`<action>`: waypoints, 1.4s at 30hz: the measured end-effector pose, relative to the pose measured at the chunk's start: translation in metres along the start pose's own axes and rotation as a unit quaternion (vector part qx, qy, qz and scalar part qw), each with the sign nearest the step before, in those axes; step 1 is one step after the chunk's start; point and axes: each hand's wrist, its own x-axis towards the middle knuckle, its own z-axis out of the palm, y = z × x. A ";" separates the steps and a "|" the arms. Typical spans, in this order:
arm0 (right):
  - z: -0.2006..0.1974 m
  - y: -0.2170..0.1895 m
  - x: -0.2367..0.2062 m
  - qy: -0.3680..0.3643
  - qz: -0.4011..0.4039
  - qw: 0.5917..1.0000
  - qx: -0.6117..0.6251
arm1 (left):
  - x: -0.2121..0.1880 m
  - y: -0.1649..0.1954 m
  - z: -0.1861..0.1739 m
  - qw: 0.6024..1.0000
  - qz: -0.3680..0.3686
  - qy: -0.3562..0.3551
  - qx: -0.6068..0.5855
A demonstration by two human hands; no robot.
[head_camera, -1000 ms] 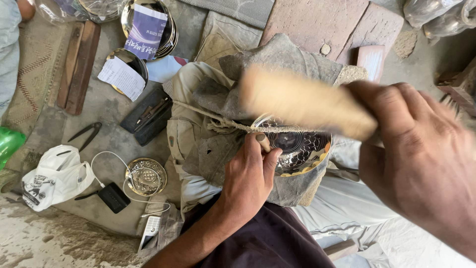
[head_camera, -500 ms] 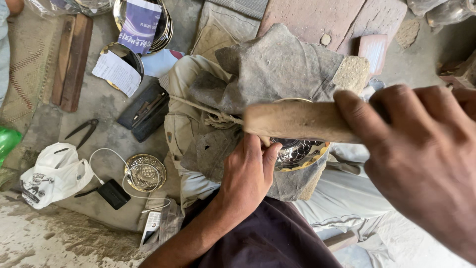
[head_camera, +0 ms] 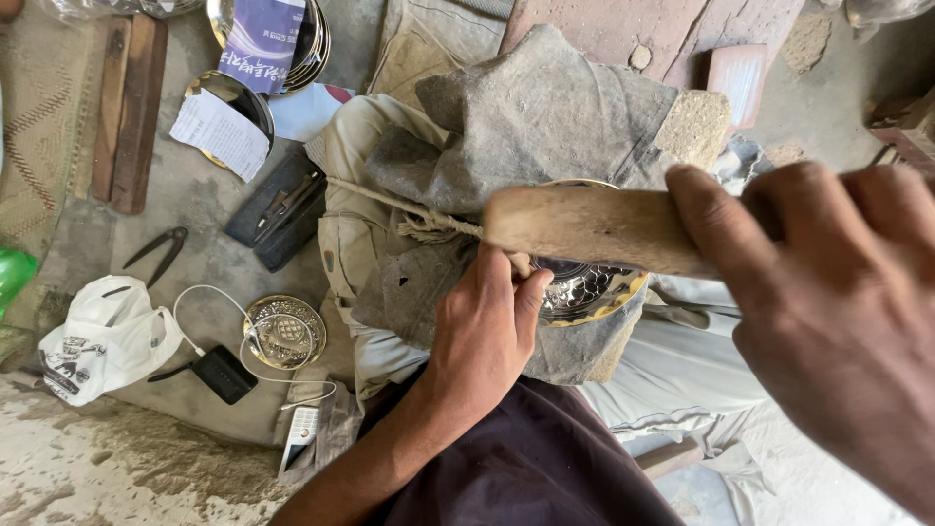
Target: The person sits on the floor decorating a brass plate, holding a punch against the metal surface and striking it with a wooden mallet to stamp ornamental patterns, repositioning the punch repeatedly across the plate. Near the end they hold a piece against a stone block and scrape its edge with a small hand tool.
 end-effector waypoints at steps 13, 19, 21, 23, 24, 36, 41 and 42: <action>0.005 0.001 -0.009 -0.033 -0.010 0.996 -0.087 | -0.003 -0.001 0.001 0.998 0.048 0.035 -0.006; -0.010 0.001 0.000 0.008 0.033 0.998 0.050 | -0.004 0.001 -0.001 0.994 0.069 0.085 -0.030; -0.018 0.000 0.003 0.021 0.027 0.997 0.072 | -0.004 0.001 0.000 0.995 0.055 0.085 -0.016; -0.019 -0.003 0.007 0.041 0.023 0.996 0.071 | -0.006 -0.002 0.002 0.996 0.038 0.076 -0.007; -0.018 -0.007 0.008 0.048 0.032 0.996 0.071 | -0.007 -0.004 0.004 0.997 0.028 0.069 -0.004; -0.018 -0.004 -0.015 0.072 0.039 0.987 0.136 | -0.013 -0.021 0.013 0.995 0.066 0.074 0.021; -0.020 -0.006 -0.003 0.066 0.000 0.997 0.031 | -0.006 -0.010 0.010 0.990 0.088 0.109 0.021; -0.023 -0.007 -0.003 0.064 0.014 0.997 0.051 | -0.005 -0.009 0.009 0.989 0.090 0.113 0.024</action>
